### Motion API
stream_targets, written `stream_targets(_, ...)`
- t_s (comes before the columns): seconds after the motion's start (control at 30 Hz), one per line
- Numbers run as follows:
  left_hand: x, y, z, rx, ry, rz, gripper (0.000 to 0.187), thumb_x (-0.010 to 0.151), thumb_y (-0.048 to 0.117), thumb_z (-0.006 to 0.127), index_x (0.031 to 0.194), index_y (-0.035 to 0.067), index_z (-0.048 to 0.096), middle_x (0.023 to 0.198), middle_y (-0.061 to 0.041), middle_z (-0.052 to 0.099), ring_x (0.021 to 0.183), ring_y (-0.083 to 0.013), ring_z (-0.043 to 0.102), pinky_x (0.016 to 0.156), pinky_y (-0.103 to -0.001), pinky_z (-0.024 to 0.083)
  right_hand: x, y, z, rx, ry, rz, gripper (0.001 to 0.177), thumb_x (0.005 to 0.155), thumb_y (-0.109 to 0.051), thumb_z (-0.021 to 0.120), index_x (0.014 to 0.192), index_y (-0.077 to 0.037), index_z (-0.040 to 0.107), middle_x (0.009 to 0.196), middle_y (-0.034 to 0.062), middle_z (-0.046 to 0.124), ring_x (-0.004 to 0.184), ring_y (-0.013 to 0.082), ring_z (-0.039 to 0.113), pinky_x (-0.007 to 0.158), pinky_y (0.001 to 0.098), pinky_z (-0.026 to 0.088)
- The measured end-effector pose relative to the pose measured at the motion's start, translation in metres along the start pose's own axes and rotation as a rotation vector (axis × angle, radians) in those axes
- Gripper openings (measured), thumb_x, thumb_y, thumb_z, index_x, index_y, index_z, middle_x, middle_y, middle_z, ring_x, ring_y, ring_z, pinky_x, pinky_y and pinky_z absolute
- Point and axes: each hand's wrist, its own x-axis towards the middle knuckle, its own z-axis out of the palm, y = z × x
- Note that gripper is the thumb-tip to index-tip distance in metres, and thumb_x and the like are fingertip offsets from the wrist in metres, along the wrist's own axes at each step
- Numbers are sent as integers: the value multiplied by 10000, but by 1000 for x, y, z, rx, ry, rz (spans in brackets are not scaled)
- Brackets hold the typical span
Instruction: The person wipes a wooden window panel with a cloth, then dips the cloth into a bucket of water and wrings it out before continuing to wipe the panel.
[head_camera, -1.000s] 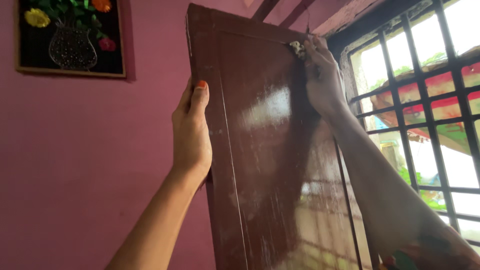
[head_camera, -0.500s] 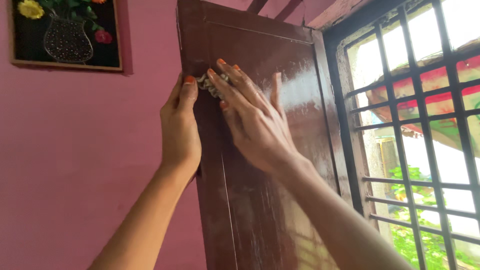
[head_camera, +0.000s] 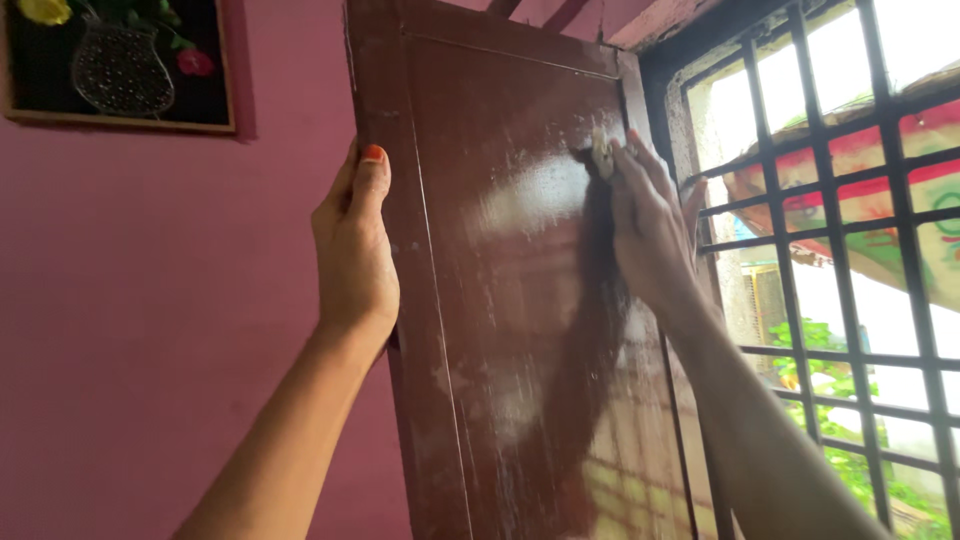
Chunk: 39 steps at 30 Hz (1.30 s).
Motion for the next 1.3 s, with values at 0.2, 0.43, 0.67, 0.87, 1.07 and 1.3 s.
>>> stream_targets(0.2, -2, 0, 0, -23, 4, -4, 619, 1021, 341, 558, 1511, -31, 493, 1394, -82, 613, 1342, -139, 514, 1195, -294, 329, -77, 2, -21, -73, -65, -65, 504, 1053, -123, 410, 1554, -160, 442, 1642, 110, 378, 1512, 292, 374, 1185, 694, -68)
stream_targets(0.43, -2, -1, -1, 41, 26, -32, 622, 1022, 364, 562, 1516, 4, 445, 1339, -7, 606, 1328, -98, 487, 1203, -300, 275, -6, 10, -8, -119, -136, -58, 456, 1110, -195, 394, 1565, -209, 398, 1690, 64, 306, 1554, 273, 306, 1163, 735, -49)
stream_targets(0.67, -2, -7, -2, 52, 28, -11, 666, 1033, 400, 539, 1537, -10, 391, 1402, -35, 536, 1378, -126, 429, 1217, -317, 249, 75, 19, 8, 97, -122, -122, 529, 1086, -150, 398, 1607, -233, 349, 1693, 65, 278, 1574, 303, 169, 1235, 631, 68)
stream_targets(0.87, -23, 2, -5, 151, 21, -15, 726, 1059, 438, 504, 1574, -31, 297, 1544, -63, 424, 1476, -154, 344, 1233, -332, 230, 34, 19, 6, -21, -107, -45, 521, 1083, -145, 407, 1593, -245, 373, 1692, 59, 293, 1593, 315, 175, 1173, 695, -89)
stream_targets(1.07, -90, 13, -7, 95, -7, -179, 762, 1025, 463, 459, 1586, -14, 262, 1583, -131, 469, 1506, -216, 391, 1249, -353, 270, -36, 12, -8, 4, -109, -29, 519, 1087, -157, 406, 1598, -249, 408, 1710, 61, 261, 1605, 309, 134, 1240, 648, 15)
stream_targets(1.3, -135, 12, -13, 84, -17, -220, 722, 1071, 413, 429, 1614, -1, 198, 1643, -42, 353, 1538, -149, 253, 1245, -352, 158, -122, 8, -21, -137, -133, 105, 544, 1032, -171, 396, 1573, -228, 420, 1716, 68, 256, 1618, 299, 101, 1219, 665, -60)
